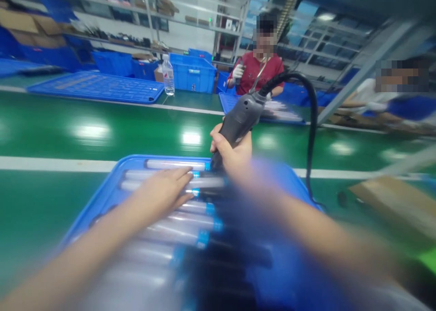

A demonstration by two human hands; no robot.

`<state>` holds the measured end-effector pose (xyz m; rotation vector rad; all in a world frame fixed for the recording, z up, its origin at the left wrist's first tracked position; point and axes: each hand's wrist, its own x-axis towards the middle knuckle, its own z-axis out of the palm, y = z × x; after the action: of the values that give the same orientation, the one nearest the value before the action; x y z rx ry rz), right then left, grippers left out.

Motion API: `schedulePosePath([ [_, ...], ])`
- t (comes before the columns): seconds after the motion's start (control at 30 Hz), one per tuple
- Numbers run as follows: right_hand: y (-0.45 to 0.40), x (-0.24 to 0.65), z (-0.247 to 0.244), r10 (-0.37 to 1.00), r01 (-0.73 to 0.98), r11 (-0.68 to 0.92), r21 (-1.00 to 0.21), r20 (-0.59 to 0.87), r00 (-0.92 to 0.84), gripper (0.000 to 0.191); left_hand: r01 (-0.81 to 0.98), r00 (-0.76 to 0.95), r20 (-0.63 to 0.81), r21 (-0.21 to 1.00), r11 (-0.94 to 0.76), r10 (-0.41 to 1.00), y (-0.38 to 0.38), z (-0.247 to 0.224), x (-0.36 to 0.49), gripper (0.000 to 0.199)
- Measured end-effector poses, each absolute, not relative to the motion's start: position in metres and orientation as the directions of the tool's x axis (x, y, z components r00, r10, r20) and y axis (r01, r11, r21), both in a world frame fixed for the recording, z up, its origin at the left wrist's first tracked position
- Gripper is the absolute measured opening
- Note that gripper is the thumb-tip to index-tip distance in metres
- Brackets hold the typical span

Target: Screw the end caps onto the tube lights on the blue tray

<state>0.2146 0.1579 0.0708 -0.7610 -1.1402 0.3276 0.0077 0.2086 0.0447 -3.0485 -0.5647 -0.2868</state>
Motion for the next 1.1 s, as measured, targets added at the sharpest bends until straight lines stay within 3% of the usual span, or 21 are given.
schedulePosePath([
  [0.8,0.150,0.222,0.064,0.625,0.200,0.661,-0.723,0.678,0.387,0.036,0.403,0.902,0.142,0.066,-0.913,0.408,0.206,0.048,0.008,0.028],
  [1.1,0.152,0.221,0.067,0.646,0.244,0.565,-0.788,0.606,0.464,0.031,0.415,0.906,0.090,0.008,-0.910,0.414,0.203,0.055,0.010,0.023],
])
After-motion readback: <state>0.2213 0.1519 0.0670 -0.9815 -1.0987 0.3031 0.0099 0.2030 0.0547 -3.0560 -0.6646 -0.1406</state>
